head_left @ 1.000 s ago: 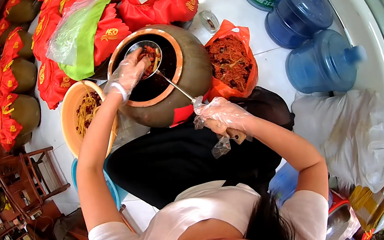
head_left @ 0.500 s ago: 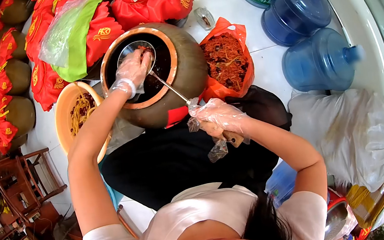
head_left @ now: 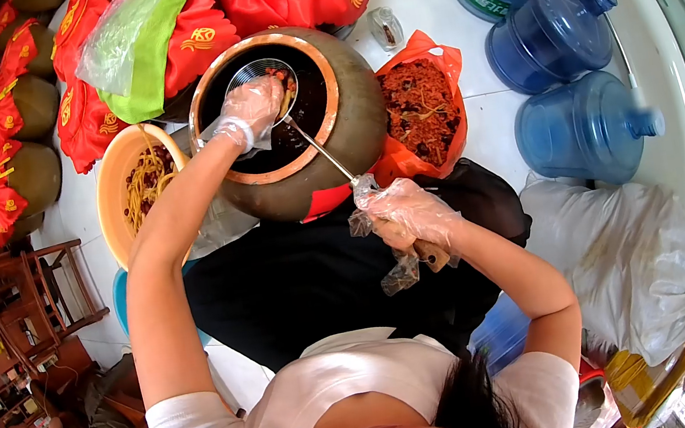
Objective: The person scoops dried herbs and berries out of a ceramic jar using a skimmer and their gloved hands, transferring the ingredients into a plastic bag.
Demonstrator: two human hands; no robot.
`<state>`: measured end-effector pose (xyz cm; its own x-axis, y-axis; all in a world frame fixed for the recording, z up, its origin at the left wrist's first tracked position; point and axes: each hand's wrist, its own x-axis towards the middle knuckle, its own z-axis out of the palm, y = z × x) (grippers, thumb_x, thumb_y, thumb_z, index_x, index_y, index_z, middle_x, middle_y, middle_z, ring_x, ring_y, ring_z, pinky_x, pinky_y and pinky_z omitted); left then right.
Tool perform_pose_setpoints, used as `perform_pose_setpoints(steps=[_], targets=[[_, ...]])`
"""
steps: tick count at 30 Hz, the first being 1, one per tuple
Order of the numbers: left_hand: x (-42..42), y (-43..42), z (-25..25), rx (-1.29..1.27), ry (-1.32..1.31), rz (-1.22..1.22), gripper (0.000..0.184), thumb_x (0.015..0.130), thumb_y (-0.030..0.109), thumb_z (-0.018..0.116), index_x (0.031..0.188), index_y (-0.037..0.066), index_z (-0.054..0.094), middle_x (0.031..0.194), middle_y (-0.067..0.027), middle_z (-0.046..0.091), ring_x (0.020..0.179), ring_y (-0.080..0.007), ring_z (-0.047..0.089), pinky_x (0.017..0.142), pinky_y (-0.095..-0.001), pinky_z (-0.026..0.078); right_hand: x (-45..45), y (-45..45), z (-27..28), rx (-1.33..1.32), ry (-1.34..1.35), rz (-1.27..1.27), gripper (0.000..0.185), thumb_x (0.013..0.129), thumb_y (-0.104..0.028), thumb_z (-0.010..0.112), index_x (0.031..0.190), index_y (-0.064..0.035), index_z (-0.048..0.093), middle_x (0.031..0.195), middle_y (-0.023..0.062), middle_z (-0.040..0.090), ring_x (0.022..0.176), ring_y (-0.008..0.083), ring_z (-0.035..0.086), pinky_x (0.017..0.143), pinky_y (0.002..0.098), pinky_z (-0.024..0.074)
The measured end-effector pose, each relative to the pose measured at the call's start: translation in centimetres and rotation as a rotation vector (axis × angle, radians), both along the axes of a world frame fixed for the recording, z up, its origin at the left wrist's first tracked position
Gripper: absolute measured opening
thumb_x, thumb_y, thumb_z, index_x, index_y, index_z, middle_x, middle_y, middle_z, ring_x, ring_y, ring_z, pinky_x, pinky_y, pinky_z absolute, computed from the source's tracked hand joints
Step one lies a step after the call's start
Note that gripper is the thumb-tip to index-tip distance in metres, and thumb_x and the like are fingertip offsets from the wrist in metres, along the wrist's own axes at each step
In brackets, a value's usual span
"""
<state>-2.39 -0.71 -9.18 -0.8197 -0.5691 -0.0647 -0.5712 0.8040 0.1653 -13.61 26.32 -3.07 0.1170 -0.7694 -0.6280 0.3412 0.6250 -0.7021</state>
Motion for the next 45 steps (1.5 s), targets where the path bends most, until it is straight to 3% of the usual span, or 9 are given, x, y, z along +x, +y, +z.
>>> perform_pose_setpoints(steps=[17, 19, 20, 23, 27, 31, 39, 41, 45], targets=[[0.0, 0.2, 2.1, 0.013, 0.055, 0.088, 0.036, 0.089, 0.033, 0.035, 0.098, 0.004, 0.054, 0.091, -0.0221, 0.06, 0.088, -0.0361, 0.057, 0.078, -0.0461, 0.044, 0.4, 0.3, -0.5, 0.029, -0.281, -0.106, 0.027, 0.084, -0.028, 0.057, 0.065, -0.0102, 0.049, 0.05, -0.0029, 0.042, 0.04, 0.0053, 0.037, 0.036, 0.0217, 0.0273], [0.8, -3.0, 1.6, 0.057, -0.041, -0.122, 0.024, 0.086, 0.021, 0.039, 0.099, 0.006, 0.052, 0.096, -0.0172, 0.059, 0.09, -0.0338, 0.056, 0.078, -0.0402, 0.044, 0.5, 0.2, -0.3, 0.004, -0.229, -0.088, 0.025, 0.084, -0.027, 0.056, 0.067, -0.01, 0.05, 0.05, -0.0035, 0.041, 0.039, 0.0051, 0.037, 0.035, 0.0212, 0.0262], [0.9, -6.2, -1.9, -0.446, -0.33, -0.333, 0.022, 0.084, 0.016, 0.041, 0.101, 0.009, 0.054, 0.099, -0.0146, 0.059, 0.091, -0.0324, 0.056, 0.079, -0.0369, 0.045, 0.7, 0.0, -0.7, 0.015, -0.153, -0.102, 0.025, 0.084, -0.026, 0.056, 0.067, -0.0101, 0.05, 0.05, -0.0035, 0.041, 0.039, 0.0051, 0.037, 0.035, 0.0211, 0.0261], [0.8, -4.5, 6.1, 0.084, -0.145, -0.154, 0.031, 0.069, -0.004, 0.054, 0.1, 0.005, 0.055, 0.098, -0.0126, 0.059, 0.094, -0.0293, 0.056, 0.077, -0.0357, 0.047, 0.4, 0.0, -0.3, 0.002, -0.114, -0.097, 0.024, 0.084, -0.025, 0.056, 0.068, -0.0088, 0.051, 0.051, -0.0034, 0.042, 0.039, 0.0053, 0.037, 0.035, 0.0208, 0.0265], [2.4, -5.4, 8.1, 0.004, -0.058, -0.538, 0.028, 0.065, -0.006, 0.053, 0.088, 0.008, 0.061, 0.097, -0.0112, 0.057, 0.089, -0.0295, 0.057, 0.072, -0.0359, 0.047, 0.5, 0.0, 0.6, 0.023, -0.192, -0.124, 0.022, 0.084, -0.024, 0.055, 0.071, -0.0066, 0.054, 0.051, -0.003, 0.043, 0.04, 0.005, 0.037, 0.035, 0.0204, 0.0277], [3.1, -5.9, 6.0, -0.025, -0.376, -0.624, 0.017, 0.074, 0.001, 0.05, 0.088, 0.006, 0.059, 0.111, -0.0128, 0.053, 0.101, -0.028, 0.052, 0.081, -0.0334, 0.044, 0.4, 0.1, -0.1, 0.024, -0.182, -0.11, 0.02, 0.085, -0.022, 0.055, 0.072, -0.0069, 0.053, 0.052, -0.0027, 0.042, 0.04, 0.0047, 0.037, 0.035, 0.0205, 0.0274], [3.5, -1.6, 5.8, -0.071, -0.186, -0.515, 0.028, 0.084, 0.008, 0.042, 0.106, 0.017, 0.056, 0.11, -0.0214, 0.051, 0.102, -0.0339, 0.05, 0.086, -0.0352, 0.04, 0.3, 0.1, 0.1, 0.031, -0.261, -0.124, 0.017, 0.085, -0.021, 0.055, 0.072, -0.0095, 0.051, 0.051, -0.0036, 0.039, 0.038, 0.0047, 0.035, 0.034, 0.0195, 0.0248], [2.6, 0.0, 6.3, 0.443, -0.032, -0.192, 0.03, 0.082, 0.023, 0.045, 0.109, 0.015, 0.054, 0.108, -0.0219, 0.053, 0.1, -0.0347, 0.052, 0.086, -0.036, 0.04, 0.3, 0.2, -0.4, 0.008, -0.362, -0.147, 0.016, 0.085, -0.022, 0.055, 0.075, -0.0103, 0.051, 0.05, -0.0042, 0.038, 0.038, 0.0045, 0.034, 0.034, 0.0194, 0.0238], [1.0, 3.1, 6.3, 0.532, 0.115, 0.178, 0.055, 0.076, 0.045, 0.051, 0.112, 0.004, 0.052, 0.101, -0.0229, 0.058, 0.096, -0.0353, 0.054, 0.084, -0.0366, 0.04, 0.4, 0.0, 0.1, 0.025, -0.288, -0.143, 0.015, 0.084, -0.021, 0.055, 0.075, -0.0106, 0.049, 0.05, -0.0046, 0.036, 0.039, 0.0042, 0.033, 0.034, 0.0193, 0.0229]])
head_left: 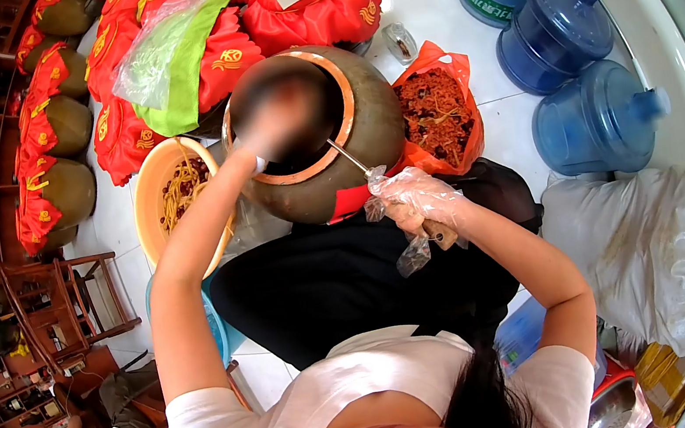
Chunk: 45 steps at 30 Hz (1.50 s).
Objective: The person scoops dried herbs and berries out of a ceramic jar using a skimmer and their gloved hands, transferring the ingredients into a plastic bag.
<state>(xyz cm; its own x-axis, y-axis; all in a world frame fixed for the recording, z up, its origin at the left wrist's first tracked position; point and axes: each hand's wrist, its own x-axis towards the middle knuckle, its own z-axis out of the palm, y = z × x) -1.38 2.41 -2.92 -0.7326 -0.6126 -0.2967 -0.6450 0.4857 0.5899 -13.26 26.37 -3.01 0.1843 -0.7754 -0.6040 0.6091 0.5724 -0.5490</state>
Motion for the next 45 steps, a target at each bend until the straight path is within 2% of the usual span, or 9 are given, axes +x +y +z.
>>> perform_pose_setpoints(steps=[5, 7, 12, 15, 20, 30, 35, 38, 45], targets=[[-0.2, 0.3, -1.3, -0.102, -0.103, 0.142, 0.054, 0.076, 0.039, 0.055, 0.113, 0.0, 0.051, 0.101, -0.0249, 0.058, 0.098, -0.0348, 0.055, 0.084, -0.0366, 0.042, -0.1, 0.0, -0.3, -0.03, -0.062, -0.001, 0.021, 0.085, -0.021, 0.056, 0.069, -0.01, 0.046, 0.05, -0.0021, 0.039, 0.035, 0.0064, 0.038, 0.03, 0.0208, 0.0267], [-0.4, 0.7, -1.4, -0.212, 0.013, 0.069, 0.052, 0.077, 0.037, 0.056, 0.113, 0.001, 0.05, 0.101, -0.0239, 0.058, 0.096, -0.0346, 0.056, 0.084, -0.0376, 0.043, -0.3, -0.1, -0.8, -0.026, -0.13, 0.005, 0.021, 0.085, -0.021, 0.055, 0.069, -0.01, 0.046, 0.05, -0.002, 0.039, 0.035, 0.0066, 0.038, 0.03, 0.0211, 0.0264], [-0.5, -0.6, -3.4, -0.381, -0.055, -0.058, 0.047, 0.077, 0.034, 0.057, 0.112, 0.002, 0.051, 0.095, -0.0207, 0.061, 0.089, -0.0337, 0.058, 0.08, -0.0385, 0.045, -0.3, -0.1, -1.0, -0.025, -0.224, -0.032, 0.022, 0.085, -0.021, 0.054, 0.069, -0.01, 0.046, 0.049, -0.0016, 0.039, 0.034, 0.0075, 0.038, 0.029, 0.0221, 0.0258], [-0.3, -1.2, -4.4, -0.357, 0.043, -0.058, 0.046, 0.076, 0.034, 0.058, 0.11, 0.004, 0.053, 0.094, -0.0189, 0.062, 0.089, -0.0324, 0.059, 0.079, -0.0379, 0.045, -0.2, -0.2, -0.9, 0.021, -0.293, -0.034, 0.022, 0.085, -0.021, 0.053, 0.067, -0.0097, 0.046, 0.048, -0.0015, 0.038, 0.033, 0.008, 0.038, 0.029, 0.0227, 0.0264], [-0.3, -1.7, -5.5, -0.301, 0.156, 0.019, 0.044, 0.074, 0.031, 0.06, 0.109, 0.005, 0.054, 0.093, -0.0146, 0.063, 0.088, -0.0286, 0.06, 0.079, -0.0362, 0.046, 0.3, -0.1, -0.5, 0.024, -0.032, -0.028, 0.021, 0.085, -0.02, 0.054, 0.067, -0.0094, 0.048, 0.048, -0.0024, 0.038, 0.033, 0.0076, 0.036, 0.03, 0.0224, 0.0257], [-1.3, -1.0, -4.4, -0.244, 0.176, 0.1, 0.041, 0.071, 0.027, 0.061, 0.106, 0.004, 0.056, 0.095, -0.0164, 0.062, 0.091, -0.03, 0.059, 0.083, -0.037, 0.045, 0.3, 0.0, -1.1, -0.015, -0.004, -0.003, 0.02, 0.085, -0.022, 0.055, 0.069, -0.0105, 0.051, 0.051, -0.0041, 0.042, 0.039, 0.0043, 0.038, 0.034, 0.0195, 0.0262], [-1.8, -0.3, -3.4, -0.25, 0.064, 0.18, 0.041, 0.072, 0.029, 0.059, 0.105, 0.004, 0.055, 0.101, -0.0197, 0.059, 0.096, -0.0335, 0.055, 0.086, -0.0393, 0.042, 0.4, 0.0, -1.2, -0.024, 0.011, -0.013, 0.02, 0.085, -0.023, 0.056, 0.07, -0.0099, 0.052, 0.051, -0.0032, 0.043, 0.039, 0.0047, 0.038, 0.034, 0.0196, 0.0267], [-1.4, -1.7, -5.8, -0.307, -0.048, 0.308, 0.047, 0.073, 0.037, 0.056, 0.107, 0.005, 0.055, 0.103, -0.0206, 0.058, 0.099, -0.0356, 0.054, 0.087, -0.0404, 0.041, 0.2, -0.1, -0.3, 0.024, -0.033, -0.001, 0.021, 0.085, -0.024, 0.056, 0.07, -0.0096, 0.052, 0.051, -0.0024, 0.044, 0.039, 0.0049, 0.039, 0.034, 0.0197, 0.0272], [-1.3, -2.3, -6.6, -0.326, -0.204, 0.315, 0.045, 0.074, 0.037, 0.051, 0.104, 0.004, 0.055, 0.104, -0.0244, 0.057, 0.097, -0.0378, 0.054, 0.087, -0.0427, 0.041, 0.1, 0.0, -0.8, -0.005, -0.056, 0.001, 0.022, 0.084, -0.024, 0.057, 0.069, -0.0092, 0.051, 0.051, -0.0013, 0.044, 0.038, 0.0052, 0.039, 0.034, 0.0198, 0.0274]])
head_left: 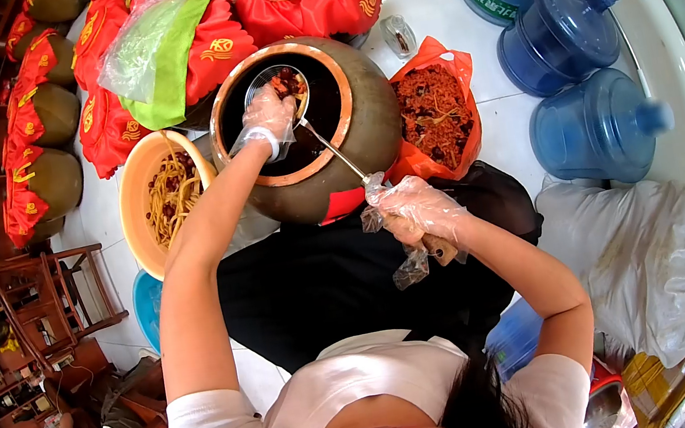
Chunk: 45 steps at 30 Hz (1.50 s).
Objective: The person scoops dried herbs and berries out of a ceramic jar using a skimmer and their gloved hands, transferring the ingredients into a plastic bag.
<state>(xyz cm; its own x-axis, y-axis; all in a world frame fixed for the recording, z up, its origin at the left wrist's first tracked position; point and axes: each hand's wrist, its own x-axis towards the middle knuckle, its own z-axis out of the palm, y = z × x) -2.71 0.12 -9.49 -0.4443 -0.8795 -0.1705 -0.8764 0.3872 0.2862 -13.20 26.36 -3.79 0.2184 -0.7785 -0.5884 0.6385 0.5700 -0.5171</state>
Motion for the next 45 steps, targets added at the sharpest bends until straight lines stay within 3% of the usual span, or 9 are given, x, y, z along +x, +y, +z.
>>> perform_pose_setpoints(steps=[11, 24, 26, 29, 33, 35, 39, 43, 45], targets=[[0.1, -0.2, -0.4, -0.083, -0.082, -0.04, 0.035, 0.08, 0.029, 0.045, 0.095, 0.0, 0.055, 0.094, -0.0249, 0.059, 0.09, -0.0377, 0.058, 0.082, -0.0437, 0.044, 0.0, 0.0, 0.0, -0.035, 0.209, 0.045, 0.026, 0.084, -0.027, 0.057, 0.066, -0.0082, 0.051, 0.052, -0.0022, 0.042, 0.041, 0.0054, 0.038, 0.037, 0.0217, 0.0287], [-0.1, 0.2, 0.1, -0.134, -0.104, -0.07, 0.033, 0.081, 0.029, 0.043, 0.088, 0.0, 0.058, 0.089, -0.0232, 0.061, 0.085, -0.0359, 0.06, 0.079, -0.0425, 0.046, -0.2, 0.0, -0.1, -0.043, 0.103, 0.057, 0.03, 0.082, -0.03, 0.058, 0.065, -0.0061, 0.052, 0.054, -0.0028, 0.044, 0.046, 0.0049, 0.04, 0.042, 0.0224, 0.0316], [0.0, -0.2, -0.6, -0.15, -0.108, -0.068, 0.033, 0.081, 0.029, 0.043, 0.087, 0.0, 0.058, 0.088, -0.0233, 0.061, 0.084, -0.0361, 0.06, 0.078, -0.0427, 0.047, 0.1, -0.2, 0.0, 0.006, 0.106, -0.01, 0.023, 0.084, -0.016, 0.057, 0.065, -0.0071, 0.047, 0.049, -0.0017, 0.04, 0.036, 0.0077, 0.038, 0.033, 0.0236, 0.0271], [0.2, -0.3, -1.0, -0.189, -0.092, -0.089, 0.034, 0.081, 0.029, 0.043, 0.086, -0.001, 0.058, 0.084, -0.0236, 0.062, 0.08, -0.0368, 0.061, 0.076, -0.0432, 0.048, 0.1, -0.1, 0.0, 0.008, 0.115, -0.007, 0.022, 0.084, -0.016, 0.056, 0.066, -0.007, 0.048, 0.049, -0.0017, 0.04, 0.037, 0.0078, 0.038, 0.034, 0.0234, 0.0275], [0.2, -0.1, -0.7, -0.136, -0.111, -0.079, 0.033, 0.081, 0.03, 0.043, 0.09, 0.001, 0.056, 0.091, -0.0232, 0.06, 0.086, -0.0369, 0.059, 0.08, -0.0436, 0.045, 0.2, -0.2, 0.1, 0.004, 0.215, 0.008, 0.021, 0.084, -0.017, 0.056, 0.067, -0.0068, 0.049, 0.049, -0.0018, 0.04, 0.037, 0.0079, 0.038, 0.034, 0.0234, 0.0278], [0.2, -0.2, -0.5, -0.112, -0.087, -0.07, 0.034, 0.082, 0.031, 0.043, 0.094, 0.002, 0.055, 0.095, -0.0236, 0.059, 0.092, -0.0373, 0.057, 0.083, -0.0442, 0.043, -0.2, -0.1, -0.2, 0.009, 0.17, 0.073, 0.032, 0.082, -0.031, 0.058, 0.061, -0.0077, 0.05, 0.051, -0.0026, 0.042, 0.043, 0.0062, 0.039, 0.042, 0.0233, 0.0311], [0.3, -0.1, 1.2, -0.085, -0.035, -0.075, 0.036, 0.081, 0.03, 0.045, 0.095, -0.001, 0.055, 0.098, -0.0238, 0.058, 0.097, -0.0373, 0.054, 0.085, -0.0408, 0.042, -0.3, 0.0, 0.1, -0.005, 0.107, 0.049, 0.031, 0.081, -0.03, 0.058, 0.06, -0.0094, 0.048, 0.048, -0.0028, 0.04, 0.039, 0.0063, 0.037, 0.038, 0.0232, 0.0291], [0.5, -0.5, 5.5, 0.121, -0.08, -0.369, 0.043, 0.074, 0.031, 0.052, 0.107, 0.003, 0.055, 0.1, -0.0225, 0.059, 0.095, -0.0332, 0.056, 0.083, -0.0377, 0.042, -0.1, -0.1, 0.3, 0.031, 0.14, 0.043, 0.03, 0.082, -0.028, 0.057, 0.06, -0.0098, 0.047, 0.047, -0.0024, 0.04, 0.037, 0.0065, 0.037, 0.035, 0.0226, 0.0277], [0.8, -2.8, 4.0, 0.285, 0.043, -0.223, 0.045, 0.073, 0.031, 0.053, 0.11, 0.006, 0.055, 0.099, -0.0199, 0.061, 0.093, -0.0323, 0.057, 0.083, -0.0368, 0.042, -0.2, 0.0, 0.1, 0.031, 0.152, 0.044, 0.03, 0.082, -0.027, 0.057, 0.06, -0.0098, 0.047, 0.047, -0.0021, 0.041, 0.037, 0.0066, 0.037, 0.034, 0.0225, 0.0276]])
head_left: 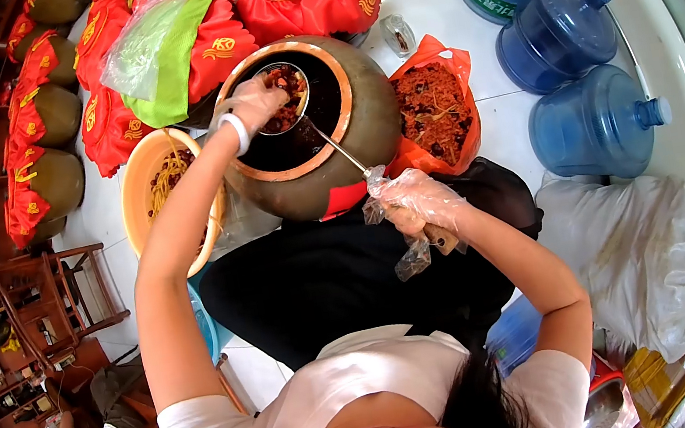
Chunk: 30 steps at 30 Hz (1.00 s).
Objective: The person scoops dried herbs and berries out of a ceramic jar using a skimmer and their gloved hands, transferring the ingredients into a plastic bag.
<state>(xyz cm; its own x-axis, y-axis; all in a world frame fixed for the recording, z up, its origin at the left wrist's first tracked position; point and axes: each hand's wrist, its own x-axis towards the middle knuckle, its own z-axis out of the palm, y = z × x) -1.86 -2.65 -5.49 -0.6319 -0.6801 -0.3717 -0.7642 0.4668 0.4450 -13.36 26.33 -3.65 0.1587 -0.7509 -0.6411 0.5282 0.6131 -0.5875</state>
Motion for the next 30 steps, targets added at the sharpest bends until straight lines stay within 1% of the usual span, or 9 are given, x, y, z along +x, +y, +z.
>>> perform_pose_setpoints(steps=[3, 5, 7, 10, 12, 14, 23, 26, 30], targets=[[1.1, -2.6, 0.0, -0.178, -0.087, -0.264, 0.033, 0.077, 0.025, 0.05, 0.104, 0.009, 0.059, 0.115, -0.0146, 0.054, 0.106, -0.0279, 0.052, 0.089, -0.0315, 0.04, -0.1, 0.1, -0.2, -0.049, -0.036, 0.01, 0.029, 0.082, -0.027, 0.057, 0.061, -0.0085, 0.048, 0.048, -0.0019, 0.042, 0.037, 0.0067, 0.039, 0.035, 0.0225, 0.0288], [1.6, -3.5, -0.8, -0.176, 0.034, -0.274, 0.037, 0.075, 0.03, 0.05, 0.103, 0.007, 0.059, 0.111, -0.0151, 0.057, 0.105, -0.0283, 0.052, 0.088, -0.0318, 0.039, -0.2, -0.1, -0.1, -0.034, -0.008, 0.012, 0.029, 0.082, -0.027, 0.056, 0.062, -0.0083, 0.049, 0.048, -0.0019, 0.042, 0.037, 0.0069, 0.039, 0.035, 0.0225, 0.0288], [1.4, -2.7, 0.5, -0.487, -0.118, -0.55, 0.033, 0.079, 0.027, 0.047, 0.104, 0.01, 0.059, 0.122, -0.0127, 0.05, 0.112, -0.0261, 0.047, 0.094, -0.0319, 0.036, -0.1, -0.2, -0.1, -0.017, 0.021, 0.012, 0.028, 0.082, -0.026, 0.056, 0.062, -0.008, 0.049, 0.049, -0.0019, 0.042, 0.037, 0.007, 0.039, 0.034, 0.0224, 0.0288], [0.6, -2.2, 0.8, -0.524, -0.146, -0.624, 0.031, 0.081, 0.025, 0.044, 0.105, 0.011, 0.059, 0.126, -0.0121, 0.046, 0.114, -0.0254, 0.046, 0.096, -0.0333, 0.036, -0.3, -0.1, -0.4, -0.021, -0.008, 0.007, 0.027, 0.082, -0.026, 0.056, 0.064, -0.008, 0.05, 0.049, -0.0015, 0.042, 0.037, 0.0072, 0.039, 0.034, 0.0224, 0.0282], [0.0, -1.8, -0.4, -0.438, -0.018, -0.474, 0.033, 0.08, 0.025, 0.044, 0.104, 0.008, 0.059, 0.121, -0.0136, 0.05, 0.112, -0.0266, 0.047, 0.095, -0.0329, 0.036, -0.5, 0.0, -0.7, -0.045, -0.072, 0.006, 0.025, 0.082, -0.025, 0.057, 0.065, -0.008, 0.05, 0.048, -0.0011, 0.041, 0.037, 0.0072, 0.038, 0.034, 0.0223, 0.0274], [-0.7, -0.7, -0.5, -0.167, 0.152, -0.055, 0.032, 0.078, 0.02, 0.05, 0.107, 0.009, 0.058, 0.115, -0.0123, 0.055, 0.108, -0.0278, 0.05, 0.092, -0.0308, 0.038, -0.7, 0.0, -0.5, -0.039, -0.105, 0.02, 0.025, 0.082, -0.025, 0.057, 0.066, -0.0077, 0.05, 0.049, -0.001, 0.041, 0.037, 0.0071, 0.038, 0.034, 0.0223, 0.0271], [-1.0, -0.3, -3.2, -0.246, 0.265, -0.408, 0.038, 0.078, 0.024, 0.053, 0.109, 0.002, 0.054, 0.109, -0.0201, 0.054, 0.103, -0.0335, 0.051, 0.09, -0.038, 0.039, -0.1, 0.1, -0.4, -0.029, -0.013, 0.002, 0.024, 0.083, -0.025, 0.057, 0.067, -0.0085, 0.049, 0.05, -0.0024, 0.041, 0.038, 0.0062, 0.037, 0.034, 0.0213, 0.0264], [-0.2, 1.0, -3.9, -0.464, 0.265, -0.531, 0.036, 0.08, 0.023, 0.052, 0.11, 0.004, 0.052, 0.108, -0.0183, 0.053, 0.1, -0.0369, 0.049, 0.088, -0.0402, 0.039, -0.1, 0.2, 0.2, -0.014, -0.043, -0.016, 0.025, 0.083, -0.025, 0.057, 0.066, -0.0078, 0.05, 0.05, -0.0024, 0.042, 0.039, 0.0061, 0.038, 0.035, 0.0213, 0.0273], [0.0, 2.2, -4.0, -0.536, 0.223, -0.453, 0.032, 0.082, 0.024, 0.051, 0.11, 0.008, 0.052, 0.109, -0.0155, 0.053, 0.099, -0.036, 0.048, 0.088, -0.0416, 0.038, 0.0, 0.2, 0.3, -0.044, -0.067, -0.021, 0.028, 0.084, -0.025, 0.057, 0.064, -0.0072, 0.051, 0.051, -0.0023, 0.044, 0.04, 0.0059, 0.039, 0.037, 0.0218, 0.0289]])
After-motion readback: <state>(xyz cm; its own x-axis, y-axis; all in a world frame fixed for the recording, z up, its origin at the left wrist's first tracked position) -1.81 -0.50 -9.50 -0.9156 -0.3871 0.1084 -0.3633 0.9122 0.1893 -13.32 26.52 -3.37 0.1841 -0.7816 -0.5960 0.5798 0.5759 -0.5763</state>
